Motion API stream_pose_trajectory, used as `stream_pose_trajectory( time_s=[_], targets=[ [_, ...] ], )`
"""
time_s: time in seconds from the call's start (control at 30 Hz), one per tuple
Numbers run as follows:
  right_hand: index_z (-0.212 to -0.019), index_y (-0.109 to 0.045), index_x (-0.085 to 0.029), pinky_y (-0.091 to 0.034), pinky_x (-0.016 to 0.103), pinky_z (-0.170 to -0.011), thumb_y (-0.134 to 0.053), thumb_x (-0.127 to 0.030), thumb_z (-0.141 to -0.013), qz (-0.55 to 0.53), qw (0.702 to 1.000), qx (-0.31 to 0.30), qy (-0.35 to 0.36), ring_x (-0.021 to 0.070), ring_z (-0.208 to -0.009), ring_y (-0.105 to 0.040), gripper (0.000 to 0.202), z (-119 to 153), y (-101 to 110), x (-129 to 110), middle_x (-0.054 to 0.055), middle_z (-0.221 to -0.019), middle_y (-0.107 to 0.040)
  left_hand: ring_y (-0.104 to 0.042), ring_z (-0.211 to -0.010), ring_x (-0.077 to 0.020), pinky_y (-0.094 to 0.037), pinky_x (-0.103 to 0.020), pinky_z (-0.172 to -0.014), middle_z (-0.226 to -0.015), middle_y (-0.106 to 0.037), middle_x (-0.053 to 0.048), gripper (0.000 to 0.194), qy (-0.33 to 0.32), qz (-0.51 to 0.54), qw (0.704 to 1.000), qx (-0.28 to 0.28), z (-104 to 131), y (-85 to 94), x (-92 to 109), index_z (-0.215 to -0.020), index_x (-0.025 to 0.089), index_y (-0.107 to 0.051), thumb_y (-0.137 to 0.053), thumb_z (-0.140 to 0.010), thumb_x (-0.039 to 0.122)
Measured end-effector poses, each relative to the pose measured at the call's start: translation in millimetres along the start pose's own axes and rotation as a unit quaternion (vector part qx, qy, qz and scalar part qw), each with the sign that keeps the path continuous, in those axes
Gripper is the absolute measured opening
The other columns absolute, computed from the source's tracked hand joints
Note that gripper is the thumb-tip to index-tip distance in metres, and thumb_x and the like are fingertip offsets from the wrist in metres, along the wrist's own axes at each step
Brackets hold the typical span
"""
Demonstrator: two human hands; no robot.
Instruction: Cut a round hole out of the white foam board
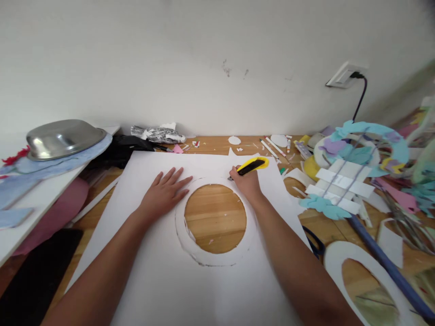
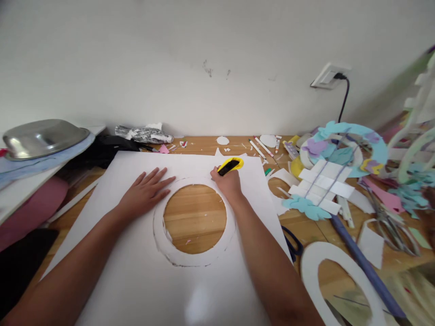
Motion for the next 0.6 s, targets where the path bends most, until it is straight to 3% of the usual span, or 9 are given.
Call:
stream_pose_trajectory(
  time_s=[0.6],
  targets=[
    [-0.056,-0.048,-0.024,-0.043,0.026,-0.052,-0.062,-0.040,-0.075,0.017,1.000,-0.001,-0.004,0.0186,-0.056,-0.062,0.028,0.7,1.6,0.1,0.001,-0.053,-0.057,-0.013,-0.155,-0.0206,-0.014,-0.051,-0.124,-0.166,-0.016,0.006,0.052,0.006,0.006,1.000,-0.011,-0.2,-0.9,0.5,-0.154,0.047,-0.030,-0.024,-0.103,0.058]
  ],
)
Point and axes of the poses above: each hand's wrist, its own z-axis away from the middle knuckle, its own y-axis out of the back of the hand, x = y × z, the point moved 6 cm from there along -z, towards the middle knuckle
